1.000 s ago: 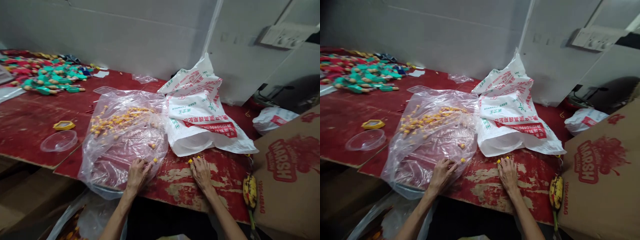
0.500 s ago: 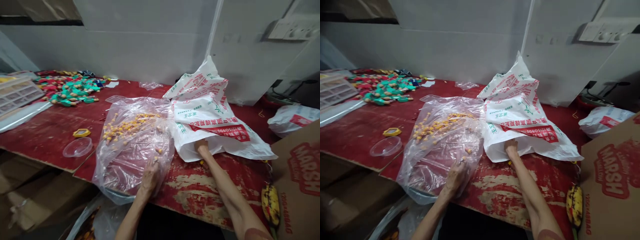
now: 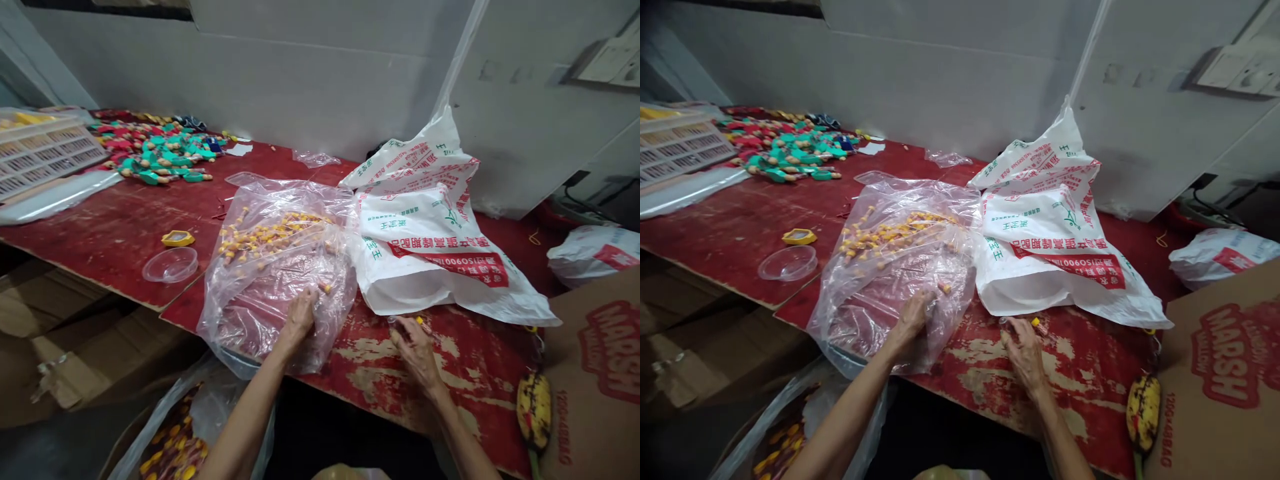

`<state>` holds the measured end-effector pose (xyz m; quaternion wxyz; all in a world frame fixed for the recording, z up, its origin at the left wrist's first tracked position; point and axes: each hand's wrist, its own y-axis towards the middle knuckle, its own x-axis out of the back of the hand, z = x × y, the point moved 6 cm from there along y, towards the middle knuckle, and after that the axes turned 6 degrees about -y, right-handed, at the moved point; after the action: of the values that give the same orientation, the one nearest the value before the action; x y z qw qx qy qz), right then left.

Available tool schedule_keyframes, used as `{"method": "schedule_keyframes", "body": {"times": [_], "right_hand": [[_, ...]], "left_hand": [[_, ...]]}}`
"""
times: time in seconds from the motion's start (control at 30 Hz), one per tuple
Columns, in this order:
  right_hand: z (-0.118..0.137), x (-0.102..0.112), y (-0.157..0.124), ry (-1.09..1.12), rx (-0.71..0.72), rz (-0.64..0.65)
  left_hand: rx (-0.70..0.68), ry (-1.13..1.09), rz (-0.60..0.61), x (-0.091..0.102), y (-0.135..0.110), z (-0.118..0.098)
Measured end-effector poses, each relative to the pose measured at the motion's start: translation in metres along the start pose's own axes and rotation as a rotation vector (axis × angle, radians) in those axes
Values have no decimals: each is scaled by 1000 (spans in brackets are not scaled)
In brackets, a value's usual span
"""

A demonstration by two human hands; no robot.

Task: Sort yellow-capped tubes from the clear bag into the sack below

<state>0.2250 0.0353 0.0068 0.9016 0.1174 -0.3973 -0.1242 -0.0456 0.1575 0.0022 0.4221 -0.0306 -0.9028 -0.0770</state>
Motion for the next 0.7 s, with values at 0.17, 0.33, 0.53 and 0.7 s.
{"method": "schedule_keyframes", "body": {"times": [0.17, 0.33, 0.53, 0.7], "right_hand": [[29, -6, -21, 183, -45, 100], [53, -18, -29, 303, -67, 194], [31, -23, -37, 740, -380, 32], [19, -12, -50, 810, -403, -61]], "left_hand": [[152, -407, -207, 28, -20, 10], [256, -895, -195, 24, -80, -27], [504, -1633, -53, -24, -117, -66], [597, -1697, -23, -47, -126, -72]]}}
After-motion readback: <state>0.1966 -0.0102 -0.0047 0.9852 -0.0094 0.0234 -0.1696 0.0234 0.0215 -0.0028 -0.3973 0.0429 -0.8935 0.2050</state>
